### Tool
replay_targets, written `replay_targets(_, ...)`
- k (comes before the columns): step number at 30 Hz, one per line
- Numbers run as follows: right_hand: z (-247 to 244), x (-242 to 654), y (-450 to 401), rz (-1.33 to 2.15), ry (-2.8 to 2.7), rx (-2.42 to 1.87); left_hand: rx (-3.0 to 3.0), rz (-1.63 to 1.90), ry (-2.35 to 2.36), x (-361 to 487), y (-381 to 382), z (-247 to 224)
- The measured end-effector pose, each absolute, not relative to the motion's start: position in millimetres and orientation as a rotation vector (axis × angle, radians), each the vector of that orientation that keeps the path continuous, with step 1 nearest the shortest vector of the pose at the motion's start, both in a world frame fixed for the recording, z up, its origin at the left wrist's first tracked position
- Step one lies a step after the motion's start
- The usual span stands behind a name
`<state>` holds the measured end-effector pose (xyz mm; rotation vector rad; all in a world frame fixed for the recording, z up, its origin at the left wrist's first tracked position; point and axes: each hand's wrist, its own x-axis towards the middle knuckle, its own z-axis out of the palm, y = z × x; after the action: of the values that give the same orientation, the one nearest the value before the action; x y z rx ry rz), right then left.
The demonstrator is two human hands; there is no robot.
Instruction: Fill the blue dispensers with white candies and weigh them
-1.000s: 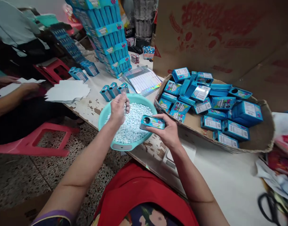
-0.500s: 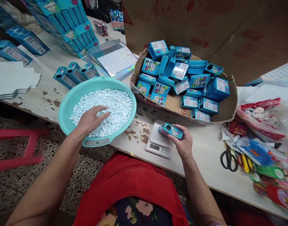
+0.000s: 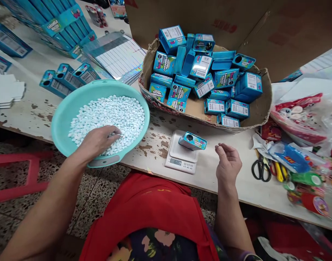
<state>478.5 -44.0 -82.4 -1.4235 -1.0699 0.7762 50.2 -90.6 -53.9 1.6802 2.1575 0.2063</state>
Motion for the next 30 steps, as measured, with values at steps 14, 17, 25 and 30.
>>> replay_targets(14, -92, 475, -46, 0.887, -1.234, -1.394, 1.695, 0.561, 2.213, 41, -93, -48)
replay_targets(17, -96, 456, -42, 0.95, -1.503, -1.399, 1.584, 0.939, 2.106, 66, -88, -41)
replay_targets(25, -23, 372, -3, 0.657, -1.956, -1.064, 0.359, 1.706, 1.12, 149, -55, -12)
replay_targets(30, 16, 290, 19, 0.503, -2.329, -0.648, -0.042, 1.816, 0.963, 133, -36, -9)
